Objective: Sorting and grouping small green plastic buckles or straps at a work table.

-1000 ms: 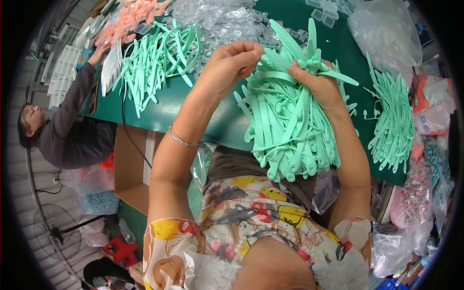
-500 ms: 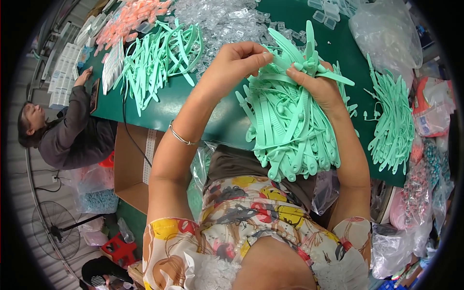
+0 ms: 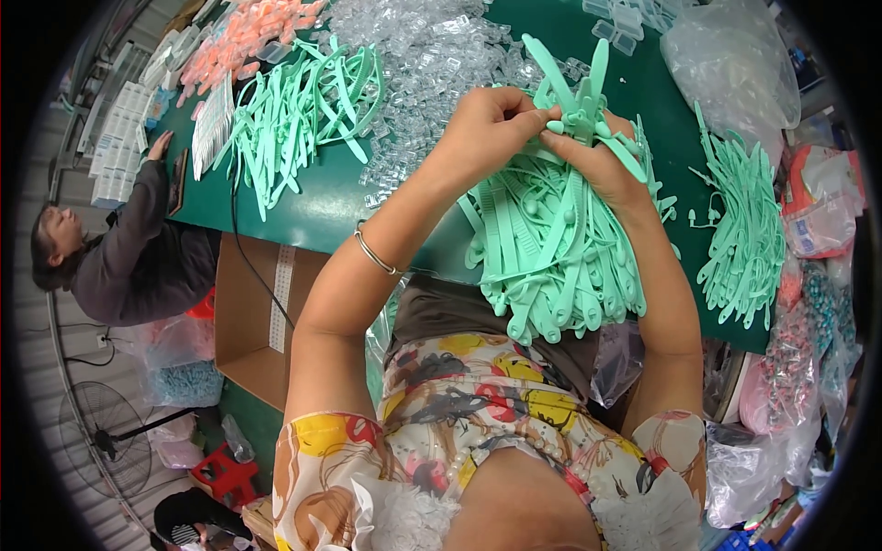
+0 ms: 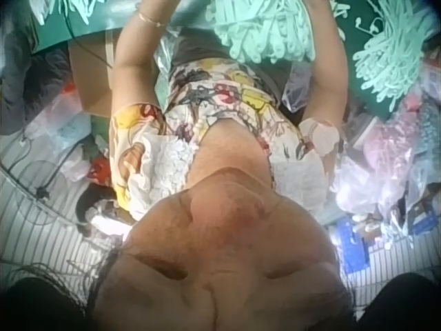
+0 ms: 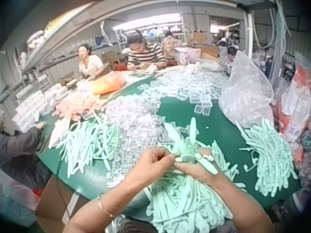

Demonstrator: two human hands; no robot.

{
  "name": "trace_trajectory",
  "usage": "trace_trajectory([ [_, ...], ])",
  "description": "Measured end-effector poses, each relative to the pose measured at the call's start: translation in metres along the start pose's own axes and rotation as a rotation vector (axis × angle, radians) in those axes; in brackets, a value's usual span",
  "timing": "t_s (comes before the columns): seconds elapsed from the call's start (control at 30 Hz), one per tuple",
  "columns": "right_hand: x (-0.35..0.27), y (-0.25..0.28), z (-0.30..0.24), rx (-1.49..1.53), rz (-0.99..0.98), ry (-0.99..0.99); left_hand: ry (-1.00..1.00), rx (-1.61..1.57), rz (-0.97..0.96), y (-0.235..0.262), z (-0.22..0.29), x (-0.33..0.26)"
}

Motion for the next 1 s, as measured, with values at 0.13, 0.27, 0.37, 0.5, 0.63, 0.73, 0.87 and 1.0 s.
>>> trace_trajectory([
  [0.13,-0.001,-0.002,-0.001,-0.009,0.017,-0.072,0.027,-0.225,0.100,0.005,-0.014,-0.003],
  [0.27,-0.001,0.000,0.000,-0.041,0.013,-0.083,0.054,-0.374,0.153,0.010,-0.009,-0.008],
  [0.37,-0.001,0.002,-0.001,-0.072,0.021,-0.074,0.067,-0.476,0.219,0.012,-0.012,-0.006],
  [0.5,-0.001,0.000,-0.004,-0.020,0.000,-0.031,0.017,-0.392,0.230,0.026,-0.019,0.003],
  [0.63,0.001,0.002,0.000,0.064,0.022,-0.068,-0.091,-0.047,0.306,0.035,-0.043,0.021],
  [0.73,0.001,0.000,-0.002,-0.004,-0.006,-0.065,-0.275,0.037,0.425,0.033,-0.030,0.019],
  [0.87,0.000,0.001,-0.003,-0.066,-0.093,0.016,0.054,-0.323,0.109,0.010,0.008,0.013],
  [1.0,0.000,-0.002,-0.006,-0.066,-0.122,0.025,0.305,-0.586,-0.060,-0.002,-0.008,0.019],
])
Point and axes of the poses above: each hand's wrist, its own x-axis towards the middle knuckle, its own y-axis out of the back of the hand, z = x × y, the point moved 5 cm from there along x, towards the middle knuckle, and after that the axes turned 15 degrees about z, right-handed, at the moved point
